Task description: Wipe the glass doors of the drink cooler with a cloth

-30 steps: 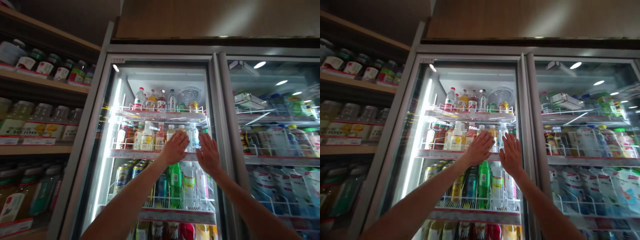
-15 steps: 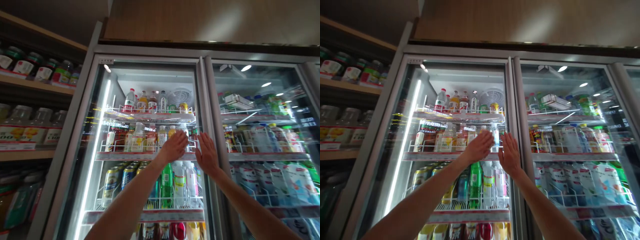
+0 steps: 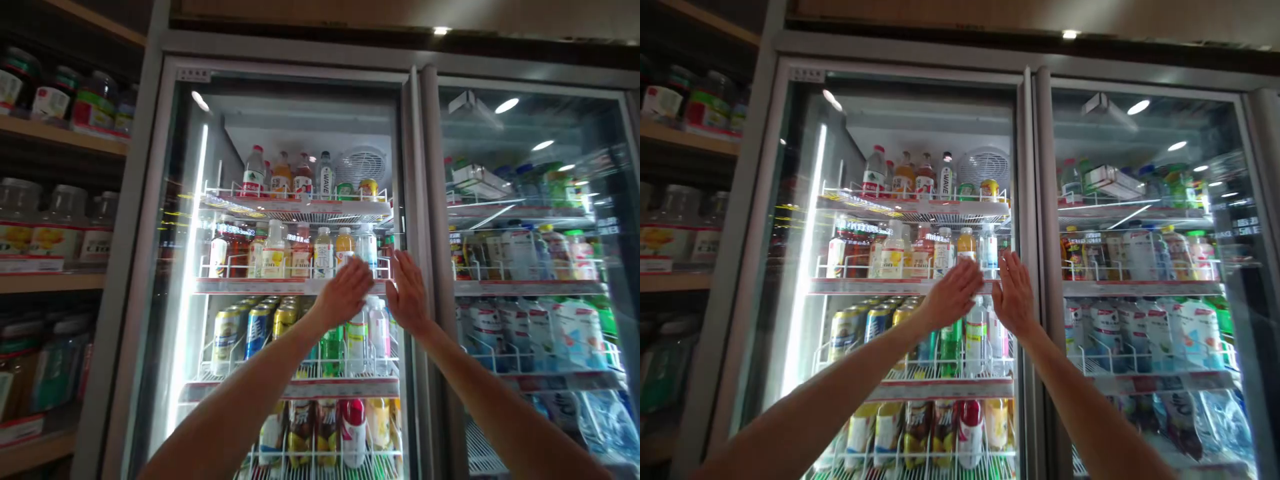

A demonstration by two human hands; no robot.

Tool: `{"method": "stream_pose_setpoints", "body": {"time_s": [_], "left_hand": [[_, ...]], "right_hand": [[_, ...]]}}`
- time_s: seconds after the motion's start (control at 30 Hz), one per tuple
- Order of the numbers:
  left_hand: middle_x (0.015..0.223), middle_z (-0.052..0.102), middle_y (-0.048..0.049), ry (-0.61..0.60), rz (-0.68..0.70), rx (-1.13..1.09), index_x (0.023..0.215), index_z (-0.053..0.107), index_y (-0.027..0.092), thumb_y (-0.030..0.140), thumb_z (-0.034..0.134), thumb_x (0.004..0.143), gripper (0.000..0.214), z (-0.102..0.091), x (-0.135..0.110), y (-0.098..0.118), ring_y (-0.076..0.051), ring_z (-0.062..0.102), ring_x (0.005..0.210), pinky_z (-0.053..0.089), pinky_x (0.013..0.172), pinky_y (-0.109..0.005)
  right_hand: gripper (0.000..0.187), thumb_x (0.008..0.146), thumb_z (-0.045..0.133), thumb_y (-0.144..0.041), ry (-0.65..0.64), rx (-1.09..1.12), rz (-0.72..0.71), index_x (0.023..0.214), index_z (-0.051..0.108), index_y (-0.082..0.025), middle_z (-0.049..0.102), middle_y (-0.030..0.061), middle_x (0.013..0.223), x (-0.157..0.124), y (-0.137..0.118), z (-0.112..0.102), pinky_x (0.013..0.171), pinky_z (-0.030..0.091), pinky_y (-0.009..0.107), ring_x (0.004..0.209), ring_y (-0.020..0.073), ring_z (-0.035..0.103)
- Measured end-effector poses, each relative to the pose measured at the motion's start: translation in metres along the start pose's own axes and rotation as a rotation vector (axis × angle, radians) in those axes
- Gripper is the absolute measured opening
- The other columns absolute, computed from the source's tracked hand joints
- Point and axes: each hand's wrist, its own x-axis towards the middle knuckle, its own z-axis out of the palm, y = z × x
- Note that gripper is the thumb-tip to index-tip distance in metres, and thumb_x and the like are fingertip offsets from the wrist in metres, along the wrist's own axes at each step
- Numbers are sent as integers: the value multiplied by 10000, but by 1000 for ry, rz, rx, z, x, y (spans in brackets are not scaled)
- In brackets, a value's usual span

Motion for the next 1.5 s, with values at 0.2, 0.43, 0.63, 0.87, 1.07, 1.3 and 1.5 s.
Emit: {"method": "stream_pose_setpoints", "body": {"time_s": [0.2, 0.43, 0.63, 0.87, 1.07, 1.3, 1.5], "left_hand": [[1437, 393, -78, -82, 138, -7, 1308, 417, 169, 273, 440, 865, 456, -9, -26, -13, -230, 163, 1410, 202, 1161, -426], [1466, 353, -57, -131, 177, 12, 1344, 373, 201, 343, 427, 880, 488, -17, -68, -27, -217, 137, 1415, 205, 1158, -408], [1492, 285, -114, 133, -332, 143, 1374, 323, 148, 291, 403, 891, 510, -29, -92, -58, -257, 86, 1421, 225, 1140, -481], [1432, 406, -77, -2, 62, 149, 1357, 374, 168, 323, 434, 881, 504, -31, -135, -39, -234, 139, 1414, 259, 1133, -402], [1504, 229, -168, 259, -398, 219, 1419, 239, 102, 291, 419, 882, 597, -36, -136, -71, -278, 65, 1420, 250, 1122, -491], [1457, 348, -146, 221, -406, 259, 1411, 282, 136, 304, 381, 900, 548, -46, -160, -87, -251, 142, 1413, 261, 1125, -460], [1470, 319, -157, 201, -404, 185, 1423, 256, 140, 332, 401, 893, 583, -44, -175, -85, -273, 168, 1406, 286, 1106, -488]], "right_hand": [[629, 917, 355, -214, 15, 35, -22, 1483, 84, -257, 305, 61, 1502, 0, -11, 6, 1086, 336, 505, 1391, 245, 261], [614, 914, 351, -215, -2, 32, -34, 1480, 113, -250, 296, 68, 1505, -2, -28, 14, 1098, 317, 491, 1397, 237, 249], [575, 920, 351, -245, -28, -10, -13, 1468, 177, -217, 351, 83, 1476, 4, -44, 22, 1120, 275, 480, 1397, 225, 250], [547, 920, 325, -260, -74, 38, -27, 1456, 217, -229, 368, 66, 1469, -1, -58, 31, 1120, 251, 480, 1398, 219, 246], [568, 910, 350, -247, -69, 56, -40, 1459, 204, -230, 353, 69, 1478, -1, -76, 38, 1113, 265, 481, 1403, 221, 236], [577, 906, 355, -237, -102, 87, -84, 1460, 196, -211, 364, 87, 1471, 3, -104, 45, 1112, 271, 474, 1408, 218, 220], [563, 896, 367, -223, -92, 92, -118, 1444, 240, -200, 419, 102, 1432, 5, -124, 55, 1095, 298, 485, 1392, 232, 265]]}}
